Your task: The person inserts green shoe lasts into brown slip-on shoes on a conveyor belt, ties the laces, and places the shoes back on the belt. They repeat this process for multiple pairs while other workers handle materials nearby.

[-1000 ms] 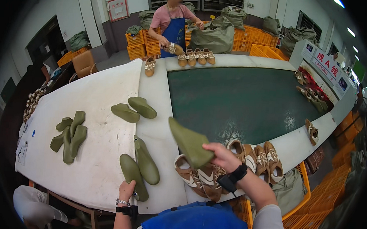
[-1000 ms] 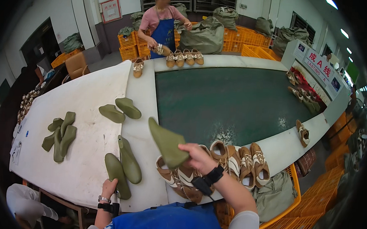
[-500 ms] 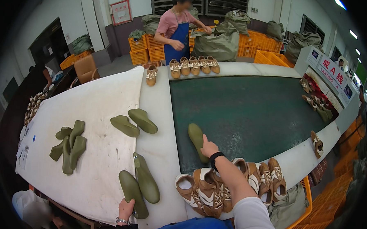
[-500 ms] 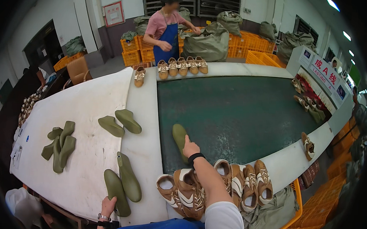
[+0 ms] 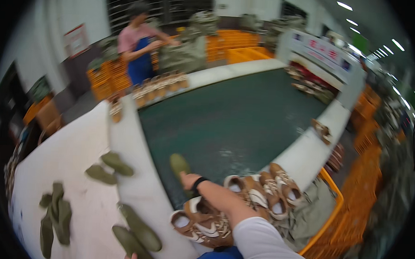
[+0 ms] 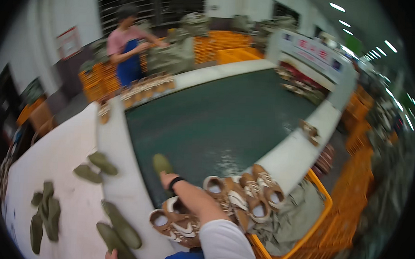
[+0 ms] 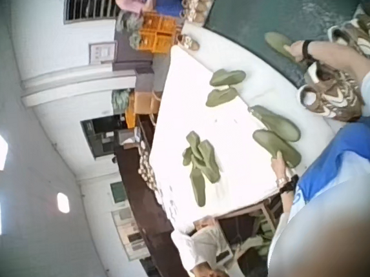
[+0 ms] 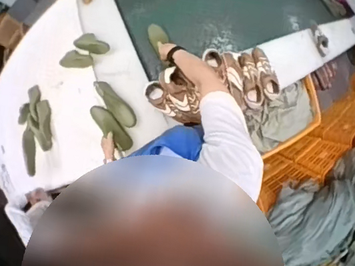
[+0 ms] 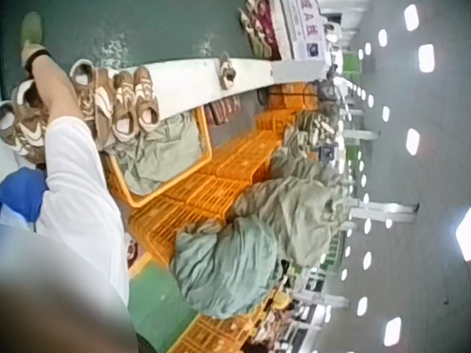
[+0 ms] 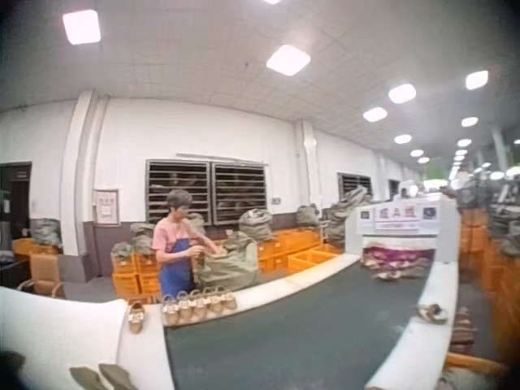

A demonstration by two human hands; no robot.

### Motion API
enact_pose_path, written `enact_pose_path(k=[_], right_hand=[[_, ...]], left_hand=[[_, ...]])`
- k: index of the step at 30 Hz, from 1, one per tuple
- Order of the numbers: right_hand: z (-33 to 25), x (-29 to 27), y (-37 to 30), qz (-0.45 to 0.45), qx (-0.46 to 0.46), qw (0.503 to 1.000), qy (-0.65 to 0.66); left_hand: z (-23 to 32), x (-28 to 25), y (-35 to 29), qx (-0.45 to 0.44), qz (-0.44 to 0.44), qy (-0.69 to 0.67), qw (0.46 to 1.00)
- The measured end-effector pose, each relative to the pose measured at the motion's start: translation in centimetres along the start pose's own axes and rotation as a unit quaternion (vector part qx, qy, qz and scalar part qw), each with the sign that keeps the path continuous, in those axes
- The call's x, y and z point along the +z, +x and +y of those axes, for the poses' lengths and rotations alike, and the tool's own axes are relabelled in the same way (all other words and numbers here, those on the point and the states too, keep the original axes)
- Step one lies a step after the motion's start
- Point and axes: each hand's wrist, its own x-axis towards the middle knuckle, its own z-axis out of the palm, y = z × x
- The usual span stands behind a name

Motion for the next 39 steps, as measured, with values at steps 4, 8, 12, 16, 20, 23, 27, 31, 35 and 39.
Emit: enact_pose_path(k=[4, 8, 12, 16, 20, 23, 27, 31, 35, 39], right_hand=[[-1.5, -2.9, -4.6, -0.007, -0.175, 0.975, -0.136], [-0.5, -2.5, -10.8, -0.073, -0.259, 0.955, -0.123], [1.3, -0.5, -14.6, 0.02, -0.272, 0.951, -0.144], [2.0, -0.6, -15.1, -0.015, -0.283, 0.948, -0.144], [2.1, -1.0, -16.1, -0.004, -0.272, 0.948, -0.164], [1.8, -1.4, -17.7, 0.114, -0.288, 0.935, -0.171], [2.4, -4.7, -19.2, 0.299, -0.243, 0.901, -0.201], [5.0, -9.8, -20.5, 0.369, -0.116, 0.912, -0.133], [3.5, -8.3, -22.7, 0.331, -0.124, 0.935, 0.007], [0.1, -5.2, -25.6, 0.212, -0.145, 0.956, 0.144]], left_hand=[[1.3, -0.2, -0.3, 0.014, -0.007, 0.003, 1.0], [3.7, -0.1, -0.8, 0.066, 0.006, 0.143, 0.988], [4.9, -0.5, -0.9, 0.117, 0.008, 0.268, 0.956], [4.5, -1.2, -0.9, 0.149, 0.0, 0.357, 0.922], [6.0, -1.6, -2.0, 0.161, -0.021, 0.423, 0.891], [9.1, -1.1, -3.6, 0.133, -0.046, 0.471, 0.871], [13.1, 0.3, -6.3, 0.26, -0.034, 0.331, 0.906], [15.9, 2.8, -7.6, 0.337, -0.141, 0.216, 0.906], [18.7, 6.3, -8.2, 0.399, -0.166, 0.046, 0.901], [21.0, 8.3, -6.8, 0.235, -0.302, -0.282, 0.88]])
